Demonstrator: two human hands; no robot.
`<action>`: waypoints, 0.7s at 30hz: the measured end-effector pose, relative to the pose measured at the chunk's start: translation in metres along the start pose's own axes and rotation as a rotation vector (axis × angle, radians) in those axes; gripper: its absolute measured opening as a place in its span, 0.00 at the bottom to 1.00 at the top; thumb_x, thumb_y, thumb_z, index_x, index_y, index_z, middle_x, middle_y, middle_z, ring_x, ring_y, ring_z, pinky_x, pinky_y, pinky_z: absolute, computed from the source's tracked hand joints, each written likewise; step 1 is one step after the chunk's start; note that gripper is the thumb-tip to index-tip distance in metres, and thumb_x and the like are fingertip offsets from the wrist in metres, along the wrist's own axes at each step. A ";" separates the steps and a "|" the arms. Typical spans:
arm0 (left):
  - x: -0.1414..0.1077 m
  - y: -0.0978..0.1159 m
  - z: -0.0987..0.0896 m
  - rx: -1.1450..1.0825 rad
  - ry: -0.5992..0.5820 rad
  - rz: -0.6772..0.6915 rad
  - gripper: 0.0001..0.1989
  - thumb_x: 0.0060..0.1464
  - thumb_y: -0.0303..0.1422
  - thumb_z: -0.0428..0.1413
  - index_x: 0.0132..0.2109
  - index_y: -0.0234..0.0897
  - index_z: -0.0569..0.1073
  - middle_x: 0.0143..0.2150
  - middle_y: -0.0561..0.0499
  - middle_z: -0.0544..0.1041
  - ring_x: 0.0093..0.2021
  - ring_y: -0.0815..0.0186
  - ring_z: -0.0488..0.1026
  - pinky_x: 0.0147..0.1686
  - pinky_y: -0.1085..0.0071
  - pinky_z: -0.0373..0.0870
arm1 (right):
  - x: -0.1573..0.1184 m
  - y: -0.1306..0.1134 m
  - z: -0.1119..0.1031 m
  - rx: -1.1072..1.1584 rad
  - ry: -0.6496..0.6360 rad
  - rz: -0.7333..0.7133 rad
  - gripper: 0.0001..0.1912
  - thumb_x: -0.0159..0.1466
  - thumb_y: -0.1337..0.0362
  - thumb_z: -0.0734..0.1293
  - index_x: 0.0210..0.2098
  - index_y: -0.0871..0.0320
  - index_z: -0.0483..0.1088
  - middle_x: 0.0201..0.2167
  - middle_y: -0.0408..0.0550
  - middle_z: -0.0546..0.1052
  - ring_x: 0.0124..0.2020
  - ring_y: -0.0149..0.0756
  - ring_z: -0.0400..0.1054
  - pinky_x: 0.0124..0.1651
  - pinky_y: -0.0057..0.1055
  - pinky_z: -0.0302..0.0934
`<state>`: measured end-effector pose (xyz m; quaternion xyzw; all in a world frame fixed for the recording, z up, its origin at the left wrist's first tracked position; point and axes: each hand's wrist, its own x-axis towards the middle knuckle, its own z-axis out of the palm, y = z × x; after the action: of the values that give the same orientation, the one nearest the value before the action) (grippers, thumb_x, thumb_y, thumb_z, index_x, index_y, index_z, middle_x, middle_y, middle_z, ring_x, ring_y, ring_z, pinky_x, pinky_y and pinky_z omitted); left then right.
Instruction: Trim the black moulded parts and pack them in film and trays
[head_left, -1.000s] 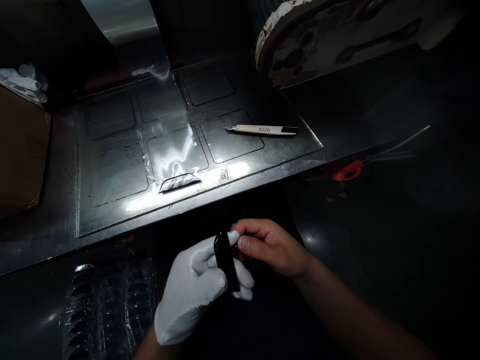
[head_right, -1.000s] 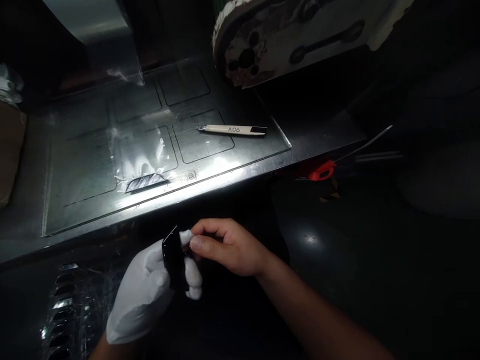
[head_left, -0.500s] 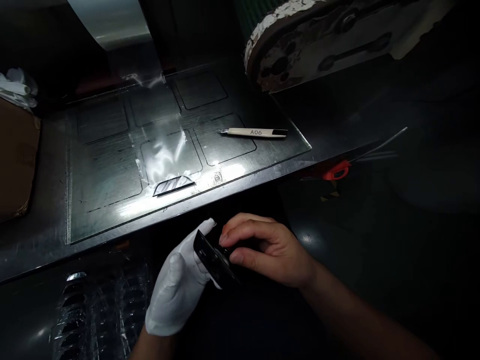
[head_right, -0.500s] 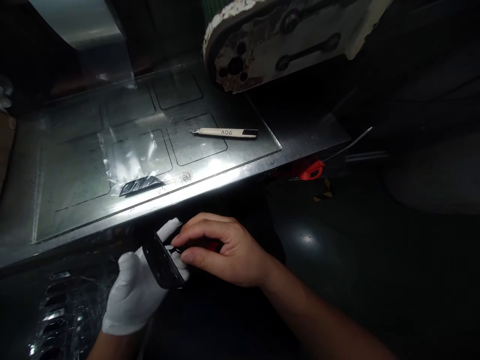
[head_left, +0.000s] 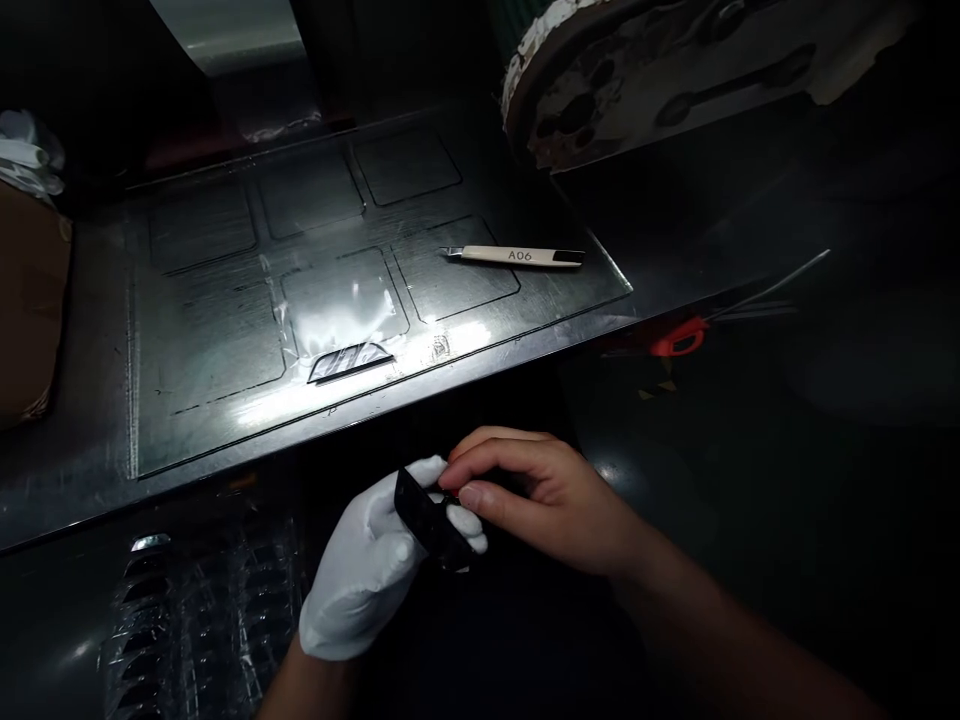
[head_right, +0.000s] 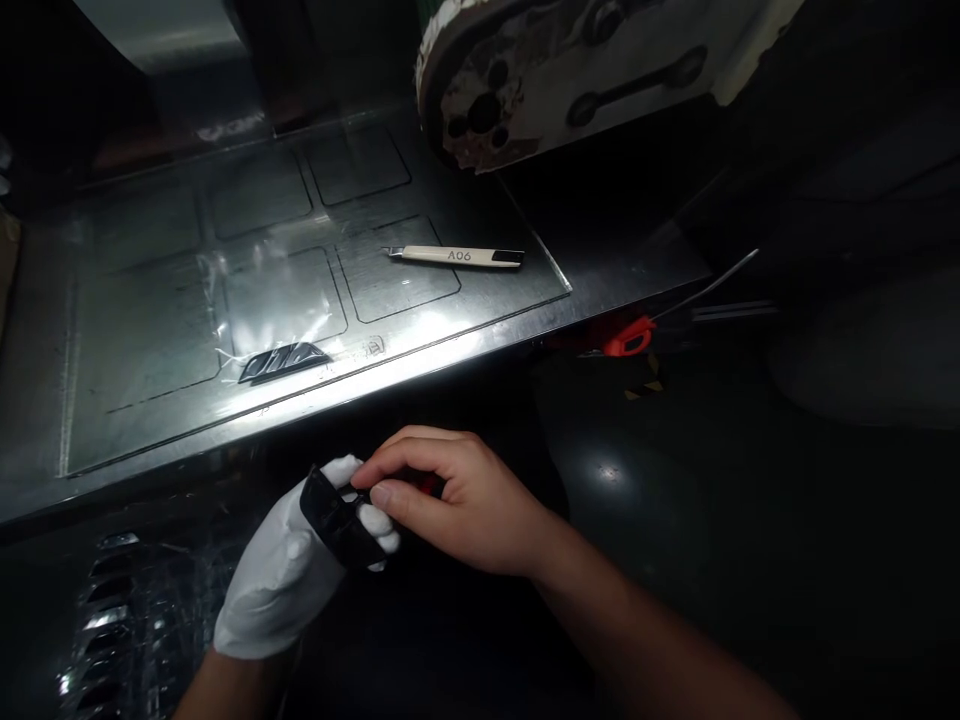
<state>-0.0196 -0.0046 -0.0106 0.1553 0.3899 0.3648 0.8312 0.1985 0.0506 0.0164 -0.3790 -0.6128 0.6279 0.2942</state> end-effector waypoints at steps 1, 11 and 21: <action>0.001 0.001 0.000 0.003 -0.012 -0.024 0.33 0.45 0.46 0.73 0.57 0.44 0.76 0.38 0.43 0.85 0.41 0.45 0.84 0.32 0.58 0.80 | 0.000 0.001 0.001 0.008 0.004 0.018 0.08 0.70 0.64 0.69 0.46 0.52 0.80 0.46 0.46 0.80 0.46 0.36 0.76 0.48 0.31 0.70; -0.005 -0.008 0.013 0.001 -0.017 0.184 0.23 0.55 0.39 0.68 0.56 0.42 0.77 0.39 0.46 0.84 0.39 0.57 0.82 0.38 0.66 0.77 | 0.003 0.009 0.007 0.241 -0.071 0.293 0.15 0.66 0.56 0.74 0.47 0.57 0.76 0.36 0.45 0.78 0.36 0.31 0.71 0.39 0.26 0.66; -0.007 -0.005 0.011 0.136 0.005 0.060 0.20 0.50 0.37 0.71 0.50 0.36 0.81 0.38 0.44 0.84 0.39 0.55 0.80 0.38 0.64 0.76 | 0.005 0.020 0.000 0.443 -0.255 0.384 0.15 0.63 0.55 0.75 0.41 0.60 0.76 0.33 0.42 0.77 0.33 0.27 0.70 0.37 0.25 0.63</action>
<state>-0.0113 -0.0130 -0.0023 0.2221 0.4109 0.3624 0.8065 0.1977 0.0537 -0.0044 -0.3329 -0.4102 0.8326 0.1666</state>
